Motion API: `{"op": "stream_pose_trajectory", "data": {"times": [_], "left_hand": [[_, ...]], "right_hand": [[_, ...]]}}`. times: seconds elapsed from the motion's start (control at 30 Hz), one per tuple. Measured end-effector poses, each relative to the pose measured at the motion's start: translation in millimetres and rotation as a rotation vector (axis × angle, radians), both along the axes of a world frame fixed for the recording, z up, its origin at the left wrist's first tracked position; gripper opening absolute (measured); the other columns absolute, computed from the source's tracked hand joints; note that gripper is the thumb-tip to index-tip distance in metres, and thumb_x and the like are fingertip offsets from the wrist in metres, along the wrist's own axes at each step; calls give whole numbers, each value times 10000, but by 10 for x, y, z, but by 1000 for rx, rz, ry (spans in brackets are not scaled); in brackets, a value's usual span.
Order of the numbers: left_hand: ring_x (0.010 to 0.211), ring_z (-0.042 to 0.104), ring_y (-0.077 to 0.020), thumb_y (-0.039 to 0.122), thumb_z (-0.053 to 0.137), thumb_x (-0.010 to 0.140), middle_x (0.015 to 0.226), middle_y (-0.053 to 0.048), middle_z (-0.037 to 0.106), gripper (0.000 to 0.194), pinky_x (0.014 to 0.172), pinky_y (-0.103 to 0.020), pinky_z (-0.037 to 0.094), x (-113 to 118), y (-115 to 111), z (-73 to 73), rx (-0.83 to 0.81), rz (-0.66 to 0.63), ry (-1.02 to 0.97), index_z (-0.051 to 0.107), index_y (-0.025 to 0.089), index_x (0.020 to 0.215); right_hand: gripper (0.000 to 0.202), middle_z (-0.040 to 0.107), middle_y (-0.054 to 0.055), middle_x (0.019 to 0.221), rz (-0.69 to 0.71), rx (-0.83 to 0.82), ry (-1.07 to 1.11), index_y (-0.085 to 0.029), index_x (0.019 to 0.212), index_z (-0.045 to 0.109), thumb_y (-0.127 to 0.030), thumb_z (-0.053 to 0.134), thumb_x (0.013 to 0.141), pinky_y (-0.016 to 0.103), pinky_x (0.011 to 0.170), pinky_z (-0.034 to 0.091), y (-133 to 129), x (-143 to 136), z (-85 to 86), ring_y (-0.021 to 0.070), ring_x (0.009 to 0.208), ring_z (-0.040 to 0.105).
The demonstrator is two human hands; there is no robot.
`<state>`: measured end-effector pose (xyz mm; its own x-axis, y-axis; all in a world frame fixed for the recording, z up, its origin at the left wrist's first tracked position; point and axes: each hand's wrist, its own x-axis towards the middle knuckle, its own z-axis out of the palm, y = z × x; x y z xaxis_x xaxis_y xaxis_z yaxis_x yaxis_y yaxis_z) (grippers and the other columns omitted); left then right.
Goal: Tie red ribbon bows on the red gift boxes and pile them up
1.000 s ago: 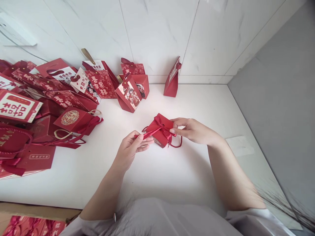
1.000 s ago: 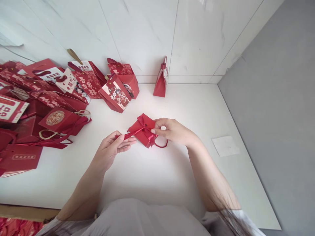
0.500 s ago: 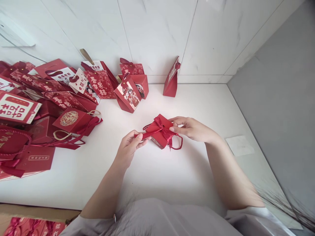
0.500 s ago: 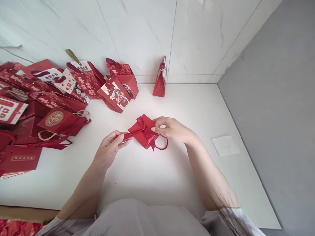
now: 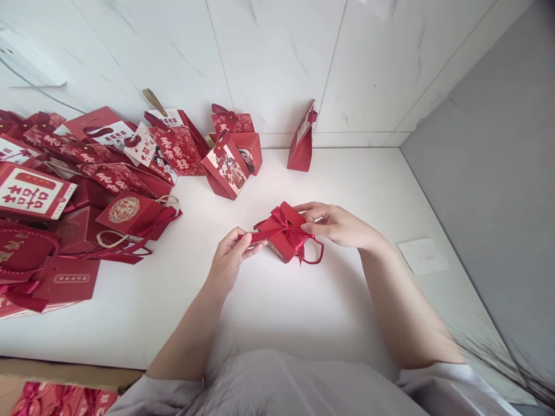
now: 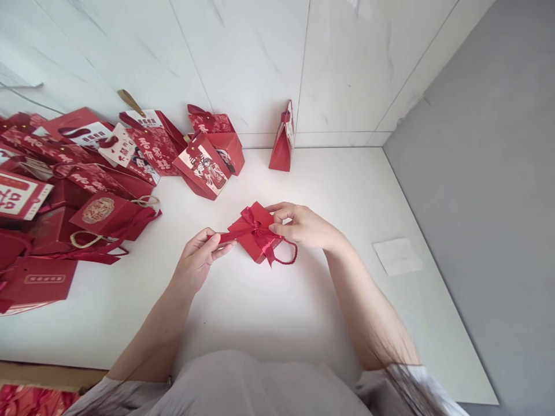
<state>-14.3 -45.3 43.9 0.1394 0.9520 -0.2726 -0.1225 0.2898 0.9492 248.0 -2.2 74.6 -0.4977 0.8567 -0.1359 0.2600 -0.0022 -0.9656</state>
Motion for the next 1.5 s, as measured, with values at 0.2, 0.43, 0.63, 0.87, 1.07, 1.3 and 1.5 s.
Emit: {"op": "stream_pose_trajectory", "data": {"times": [0.2, 0.43, 0.63, 0.87, 1.07, 1.3, 1.5], "left_hand": [[956, 709, -218, 390, 633, 862, 931, -32, 694, 269, 900, -364, 547, -108, 42, -30, -9, -126, 83, 544, 165, 745], [880, 705, -229, 522, 518, 898, 884, -71, 718, 389, 747, -340, 581, -75, 109, -88, -63, -217, 80, 645, 162, 822], [755, 703, -186, 539, 557, 876, 778, -58, 718, 424, 683, -273, 563, -73, 123, -83, -22, -245, 146, 700, 151, 780], [750, 729, -209, 523, 665, 804, 780, -82, 748, 388, 680, -272, 564, -84, 86, -56, -29, -286, 206, 719, 146, 726], [557, 681, -177, 718, 450, 830, 595, -62, 660, 650, 535, -254, 530, -83, 128, -119, -153, -166, 98, 604, 135, 590], [460, 648, -167, 581, 627, 800, 515, -1, 621, 460, 444, -236, 498, -61, 102, -64, -171, -146, 88, 533, 158, 647], [656, 741, -237, 471, 664, 812, 620, -49, 717, 380, 519, -240, 537, -47, 60, -30, -153, -133, 89, 533, 153, 649]], "right_hand": [[243, 613, 40, 1295, 0, 5, -8, -209, 754, 638, -390, 551, 891, 363, 920, 461, 10, 1, -15, 221, 1057, 616], [346, 643, 45, 1192, 29, 27, -5, -204, 731, 609, -493, 539, 908, 359, 863, 481, 4, -66, -57, 209, 963, 623], [334, 647, 53, 1145, 80, 51, 17, -204, 700, 581, -481, 577, 888, 365, 842, 481, -11, -91, -27, 210, 956, 616], [322, 666, 56, 1085, 154, 12, 21, -210, 729, 664, -510, 633, 842, 363, 867, 478, -25, -81, 32, 229, 1002, 614], [223, 602, 42, 1276, 189, 9, 42, -206, 795, 683, -407, 622, 871, 354, 926, 457, -21, -71, -3, 221, 1085, 596], [196, 629, 26, 1228, 184, 15, -17, -229, 860, 654, -405, 575, 895, 356, 945, 441, -44, -75, 22, 222, 1106, 583], [134, 624, 9, 1223, 158, -21, -63, -247, 897, 641, -335, 540, 893, 360, 948, 446, -59, -60, 40, 214, 1085, 592]]}}
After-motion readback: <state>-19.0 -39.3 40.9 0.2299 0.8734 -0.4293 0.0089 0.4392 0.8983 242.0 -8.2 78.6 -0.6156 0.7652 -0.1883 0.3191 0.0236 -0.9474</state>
